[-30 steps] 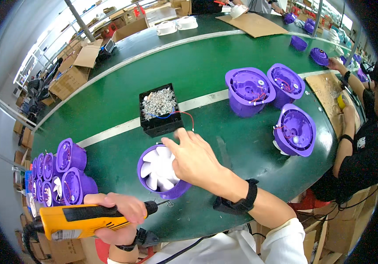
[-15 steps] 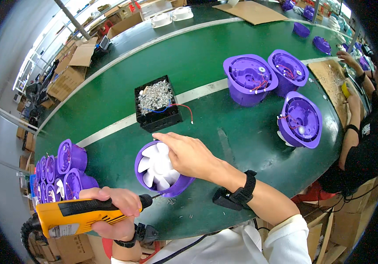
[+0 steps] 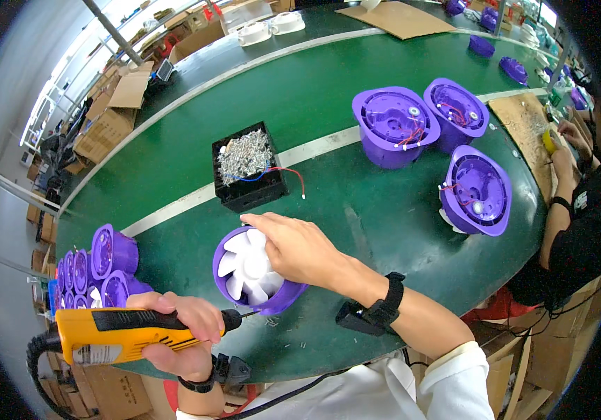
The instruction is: The person uses a yellow power drill to fasten white fan blades into purple plastic housings on a green assembly table. They repeatedly pick up a housing, align the fan, and drive screws into the unit before placing the finished assembly on the table.
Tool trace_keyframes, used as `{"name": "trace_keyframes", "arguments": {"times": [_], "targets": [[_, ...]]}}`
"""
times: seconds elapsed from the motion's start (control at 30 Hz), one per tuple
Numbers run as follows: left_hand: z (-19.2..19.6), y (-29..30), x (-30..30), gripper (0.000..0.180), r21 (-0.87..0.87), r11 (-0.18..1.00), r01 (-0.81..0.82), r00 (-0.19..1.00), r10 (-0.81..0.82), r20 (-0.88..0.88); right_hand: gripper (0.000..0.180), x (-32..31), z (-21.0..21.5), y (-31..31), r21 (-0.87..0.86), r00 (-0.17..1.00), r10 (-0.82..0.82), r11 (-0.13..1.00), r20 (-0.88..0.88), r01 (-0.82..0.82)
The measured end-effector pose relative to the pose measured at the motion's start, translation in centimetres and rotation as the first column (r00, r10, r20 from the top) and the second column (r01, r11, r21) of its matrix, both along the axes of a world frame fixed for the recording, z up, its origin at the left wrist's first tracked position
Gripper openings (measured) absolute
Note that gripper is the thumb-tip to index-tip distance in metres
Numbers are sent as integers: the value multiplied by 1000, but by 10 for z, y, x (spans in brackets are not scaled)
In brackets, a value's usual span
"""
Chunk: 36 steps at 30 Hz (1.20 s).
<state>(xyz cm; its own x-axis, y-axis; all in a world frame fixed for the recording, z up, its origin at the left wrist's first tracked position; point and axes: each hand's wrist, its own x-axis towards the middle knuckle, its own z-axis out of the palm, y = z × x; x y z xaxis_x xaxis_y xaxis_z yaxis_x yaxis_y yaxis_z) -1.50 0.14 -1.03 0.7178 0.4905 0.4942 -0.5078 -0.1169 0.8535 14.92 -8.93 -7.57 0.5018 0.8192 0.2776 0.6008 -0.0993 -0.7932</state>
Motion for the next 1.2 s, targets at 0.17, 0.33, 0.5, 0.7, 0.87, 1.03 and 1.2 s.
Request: {"name": "trace_keyframes", "arguments": {"times": [0.17, 0.33, 0.5, 0.7, 0.87, 1.03, 1.2], "targets": [[-1, 7, 11, 57, -96, 993, 70, 997, -67, 34, 51, 2, -4, -3, 17, 998, -7, 1000, 69, 5], [-2, 13, 5, 53, -86, 990, 109, 993, -105, 56, 50, -1, -5, 2, 14, 998, 23, 1000, 62, -24], [-5, 1, 12, 55, -79, 994, 78, 997, -77, 13, 48, 2, -8, -2, 17, 998, 0, 1000, 60, -1], [7, 4, 5, 57, -204, 972, 112, 994, -110, 22, 46, -4, -2, -3, 14, 996, -57, 998, 61, 56], [10, 14, -4, 57, -37, 999, 19, 998, -16, 67, 41, -24, 21, -42, -156, 944, -269, 941, 189, 299], [7, 18, -4, 60, -88, 995, -45, 996, 51, 66, 37, -10, 41, -58, -113, 882, -211, 952, 422, 283], [-4, 9, 7, 61, -143, 989, -25, 1000, 27, 11, 36, 8, 26, -20, -125, 955, 28, 992, 296, 9]]}}
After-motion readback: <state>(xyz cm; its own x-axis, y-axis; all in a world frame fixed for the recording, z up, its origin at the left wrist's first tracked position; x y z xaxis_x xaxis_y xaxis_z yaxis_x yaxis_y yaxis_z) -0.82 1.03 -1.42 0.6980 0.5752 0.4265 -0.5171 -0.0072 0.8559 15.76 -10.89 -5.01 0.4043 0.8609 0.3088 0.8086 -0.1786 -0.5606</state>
